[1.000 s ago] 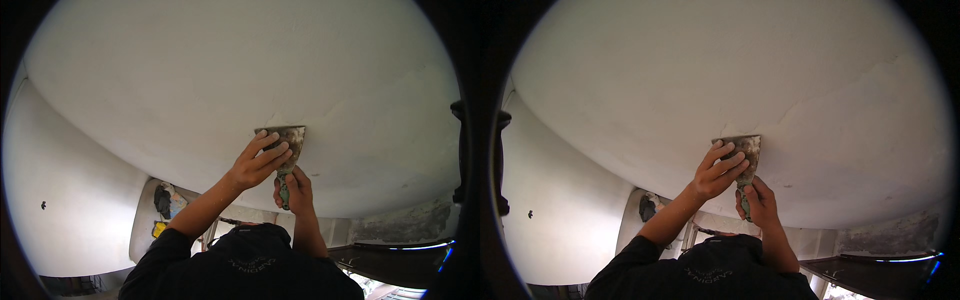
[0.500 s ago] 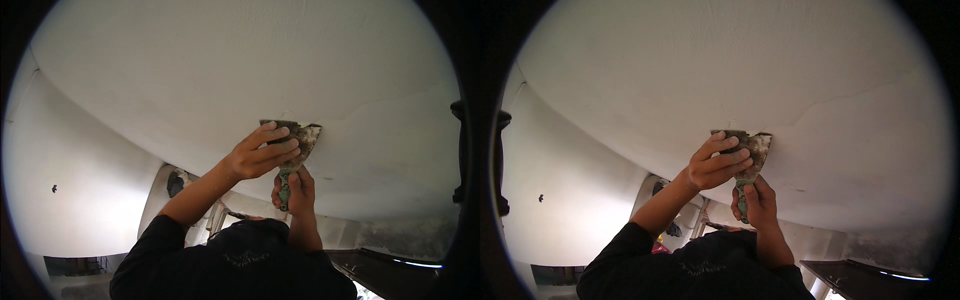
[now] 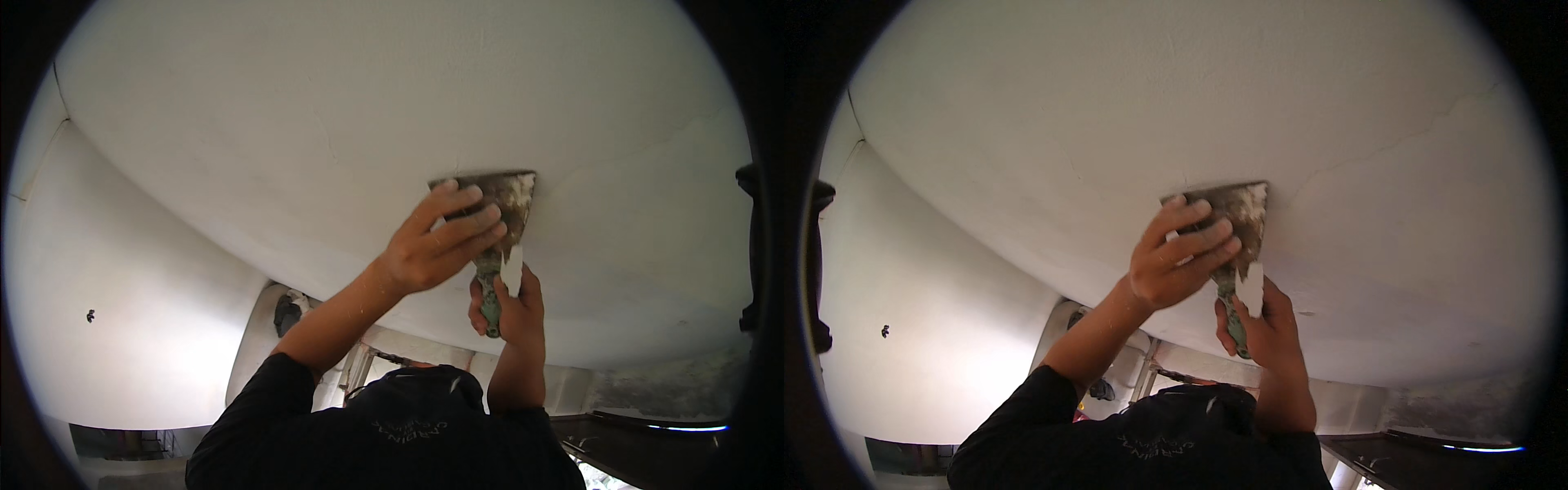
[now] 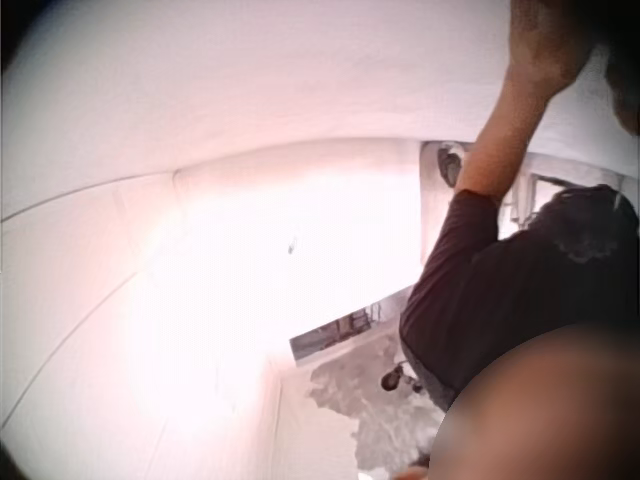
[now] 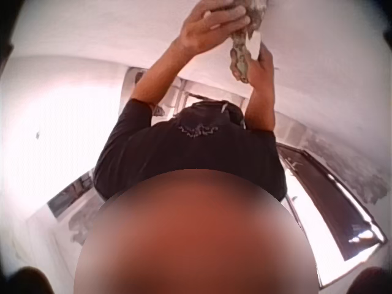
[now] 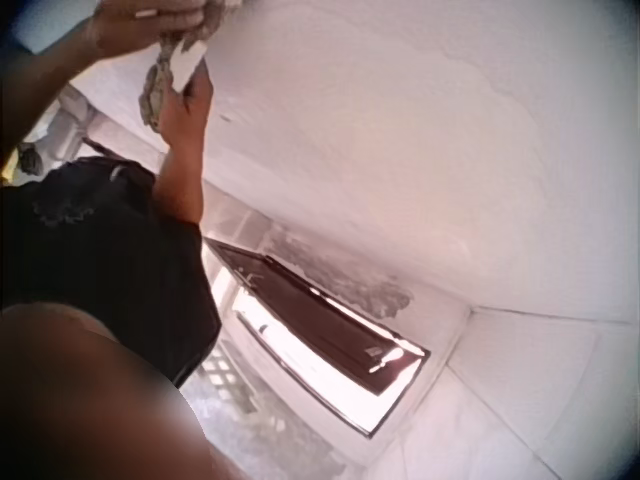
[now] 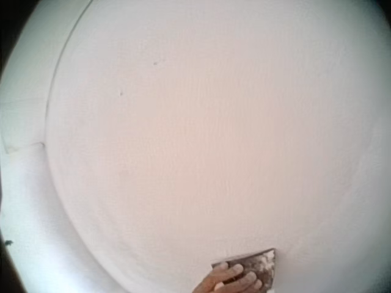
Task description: The person applies white plaster to a ceiling using a hand-held putty knife, repeatedly spreading and smoothing the material across a damaged area. The person works continuously on the same ceiling patch, occasionally repositioning the tool to cover adjacent spots.
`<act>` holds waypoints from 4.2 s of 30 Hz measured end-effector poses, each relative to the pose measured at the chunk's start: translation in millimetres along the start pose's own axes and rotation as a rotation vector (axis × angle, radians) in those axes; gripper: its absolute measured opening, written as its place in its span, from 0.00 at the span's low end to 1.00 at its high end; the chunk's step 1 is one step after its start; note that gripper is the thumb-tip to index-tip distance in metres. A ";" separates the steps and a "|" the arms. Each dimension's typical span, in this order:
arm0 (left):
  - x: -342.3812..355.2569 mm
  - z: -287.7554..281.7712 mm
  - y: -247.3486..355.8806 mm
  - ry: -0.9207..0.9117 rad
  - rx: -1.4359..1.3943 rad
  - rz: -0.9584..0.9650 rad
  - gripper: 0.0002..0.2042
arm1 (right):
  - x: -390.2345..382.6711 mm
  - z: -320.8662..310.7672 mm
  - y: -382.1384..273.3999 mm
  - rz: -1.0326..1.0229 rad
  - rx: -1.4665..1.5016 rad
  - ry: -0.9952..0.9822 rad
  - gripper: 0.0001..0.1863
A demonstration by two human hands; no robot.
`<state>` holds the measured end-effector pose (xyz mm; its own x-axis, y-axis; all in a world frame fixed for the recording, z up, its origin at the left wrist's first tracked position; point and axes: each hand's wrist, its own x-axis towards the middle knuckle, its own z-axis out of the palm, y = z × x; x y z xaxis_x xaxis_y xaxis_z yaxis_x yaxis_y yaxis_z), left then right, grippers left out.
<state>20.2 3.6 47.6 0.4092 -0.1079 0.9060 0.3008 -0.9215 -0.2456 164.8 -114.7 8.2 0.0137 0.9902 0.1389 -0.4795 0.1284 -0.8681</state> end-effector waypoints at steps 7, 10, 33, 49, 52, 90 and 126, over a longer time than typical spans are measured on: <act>-13.1 31.5 30.8 -0.002 -0.149 -0.064 0.15 | -29.1 -26.9 14.3 -0.153 -0.108 0.109 0.12; -16.2 37.2 32.1 0.019 -0.166 -0.083 0.14 | -30.7 -26.7 17.3 -0.110 -0.133 0.154 0.12; 8.5 47.1 9.2 0.163 -0.020 -0.018 0.14 | -4.3 -12.5 -24.8 -0.009 0.010 0.228 0.16; 80.7 -13.1 -8.2 0.176 -0.011 -0.013 0.16 | 15.1 41.7 -82.3 -0.059 -0.010 0.080 0.16; 66.1 -16.5 0.0 0.136 0.003 -0.026 0.17 | 5.8 31.7 -63.1 -0.027 0.000 -0.013 0.14; -32.1 -13.1 79.5 -0.071 -0.088 -0.191 0.20 | -65.1 13.9 2.9 0.016 -0.108 0.077 0.20; -3.9 26.5 72.6 0.361 -0.199 -0.281 0.16 | -44.4 33.2 -72.7 0.110 -0.307 0.115 0.16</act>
<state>63.3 -53.0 17.2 0.0006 0.0652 0.9979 0.1722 -0.9830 0.0641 169.9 -169.8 81.0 0.0841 0.9965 -0.0031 -0.1977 0.0136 -0.9802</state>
